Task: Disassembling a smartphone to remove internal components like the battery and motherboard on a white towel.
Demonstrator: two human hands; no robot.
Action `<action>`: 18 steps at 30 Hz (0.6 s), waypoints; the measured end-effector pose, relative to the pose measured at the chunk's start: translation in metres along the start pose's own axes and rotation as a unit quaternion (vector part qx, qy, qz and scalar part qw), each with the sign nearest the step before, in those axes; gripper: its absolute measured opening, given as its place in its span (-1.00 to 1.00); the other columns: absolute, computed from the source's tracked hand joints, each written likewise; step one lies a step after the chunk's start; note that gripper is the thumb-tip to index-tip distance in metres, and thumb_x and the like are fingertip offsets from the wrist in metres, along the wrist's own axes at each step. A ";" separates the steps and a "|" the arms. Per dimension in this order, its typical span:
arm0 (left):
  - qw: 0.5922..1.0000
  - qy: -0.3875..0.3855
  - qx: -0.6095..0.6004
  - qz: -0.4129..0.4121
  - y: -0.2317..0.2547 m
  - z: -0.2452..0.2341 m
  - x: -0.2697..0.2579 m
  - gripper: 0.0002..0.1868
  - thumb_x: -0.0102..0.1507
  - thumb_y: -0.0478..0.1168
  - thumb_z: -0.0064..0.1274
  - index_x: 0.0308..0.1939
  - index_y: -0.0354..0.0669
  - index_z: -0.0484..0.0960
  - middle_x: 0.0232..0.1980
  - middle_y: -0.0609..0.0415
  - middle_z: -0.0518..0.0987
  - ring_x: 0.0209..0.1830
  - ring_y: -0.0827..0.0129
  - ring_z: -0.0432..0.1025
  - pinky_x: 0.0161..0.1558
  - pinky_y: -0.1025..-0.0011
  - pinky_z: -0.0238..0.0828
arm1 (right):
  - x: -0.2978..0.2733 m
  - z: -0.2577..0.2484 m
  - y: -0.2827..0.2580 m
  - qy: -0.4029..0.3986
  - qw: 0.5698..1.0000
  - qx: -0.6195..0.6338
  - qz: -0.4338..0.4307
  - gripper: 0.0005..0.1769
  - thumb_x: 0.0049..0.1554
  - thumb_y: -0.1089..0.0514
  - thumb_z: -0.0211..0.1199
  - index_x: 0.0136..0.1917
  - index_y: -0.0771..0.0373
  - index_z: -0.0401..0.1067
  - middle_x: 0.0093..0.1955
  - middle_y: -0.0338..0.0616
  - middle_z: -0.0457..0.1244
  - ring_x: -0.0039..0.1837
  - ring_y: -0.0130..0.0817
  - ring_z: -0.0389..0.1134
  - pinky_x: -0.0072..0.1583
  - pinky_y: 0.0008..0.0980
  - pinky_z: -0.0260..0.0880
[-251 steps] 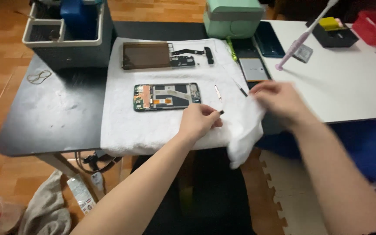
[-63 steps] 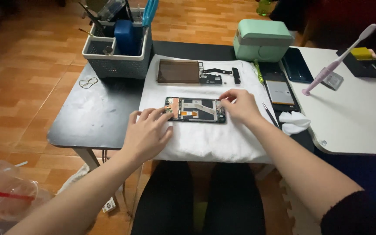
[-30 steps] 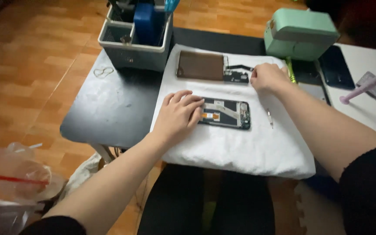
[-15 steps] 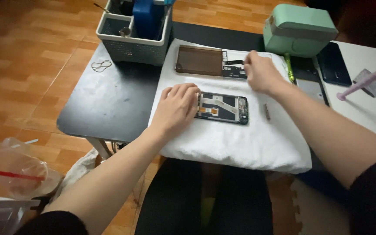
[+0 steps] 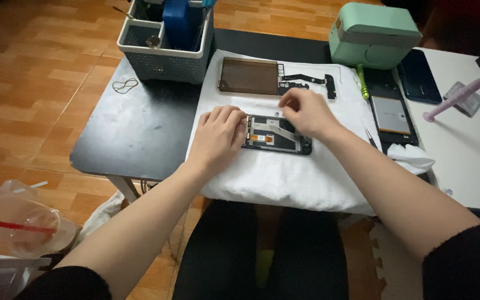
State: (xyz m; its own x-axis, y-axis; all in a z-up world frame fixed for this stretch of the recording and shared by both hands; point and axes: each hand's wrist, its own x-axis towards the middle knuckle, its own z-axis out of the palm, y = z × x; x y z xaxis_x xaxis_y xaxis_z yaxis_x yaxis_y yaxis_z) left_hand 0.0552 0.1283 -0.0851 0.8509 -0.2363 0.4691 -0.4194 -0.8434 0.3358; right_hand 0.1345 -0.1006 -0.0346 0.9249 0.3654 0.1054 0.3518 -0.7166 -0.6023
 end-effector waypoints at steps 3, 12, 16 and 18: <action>1.000 0.007 -0.006 0.006 -0.003 0.003 -0.001 -0.76 0.39 -0.17 -0.14 0.07 0.01 0.59 0.07 0.08 0.54 0.26 0.28 0.35 0.29 0.15 0.20 | -0.007 -0.009 0.020 0.009 1.000 -0.021 0.020 -0.74 0.12 0.33 0.30 0.11 0.31 0.56 -0.06 0.07 0.41 -0.06 -0.14 0.42 0.01 -0.22 0.43; 1.000 0.011 0.009 0.010 0.003 -0.002 -0.001 -0.75 0.35 -0.16 -0.09 -0.03 0.00 0.71 0.06 0.09 0.57 0.24 0.28 0.35 0.25 0.15 0.22 | 0.010 -0.007 0.013 -0.045 0.997 -0.036 0.042 -0.76 0.13 0.20 0.33 0.09 0.23 0.59 0.00 0.11 0.43 0.04 -0.03 0.45 0.09 -0.09 0.42; 1.000 0.004 0.013 0.000 -0.001 0.005 -0.002 -0.73 0.34 -0.16 -0.09 -0.02 -0.03 0.71 0.10 0.09 0.57 0.27 0.29 0.35 0.29 0.18 0.20 | 0.037 0.001 0.015 -0.086 0.991 -0.084 0.057 -0.77 0.04 0.09 0.43 0.00 0.12 0.64 -0.09 -0.04 0.44 0.02 -0.10 0.46 0.09 -0.14 0.43; 1.000 0.002 0.004 -0.004 -0.001 0.004 -0.002 -0.72 0.34 -0.15 -0.09 0.00 -0.02 0.72 0.11 0.10 0.58 0.27 0.31 0.36 0.30 0.17 0.20 | 0.050 0.004 0.017 -0.117 0.985 -0.113 0.055 -0.77 0.02 0.04 0.45 -0.05 0.11 0.64 -0.13 -0.07 0.44 0.02 -0.09 0.46 0.10 -0.14 0.44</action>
State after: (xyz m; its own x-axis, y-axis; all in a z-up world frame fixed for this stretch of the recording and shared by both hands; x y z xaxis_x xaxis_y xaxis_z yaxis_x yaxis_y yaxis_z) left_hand 0.0554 0.1270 -0.0896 0.8533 -0.2277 0.4690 -0.4098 -0.8491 0.3333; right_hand 0.1865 -0.0925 -0.0429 0.9097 0.3865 -0.1521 0.2989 -0.8635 -0.4063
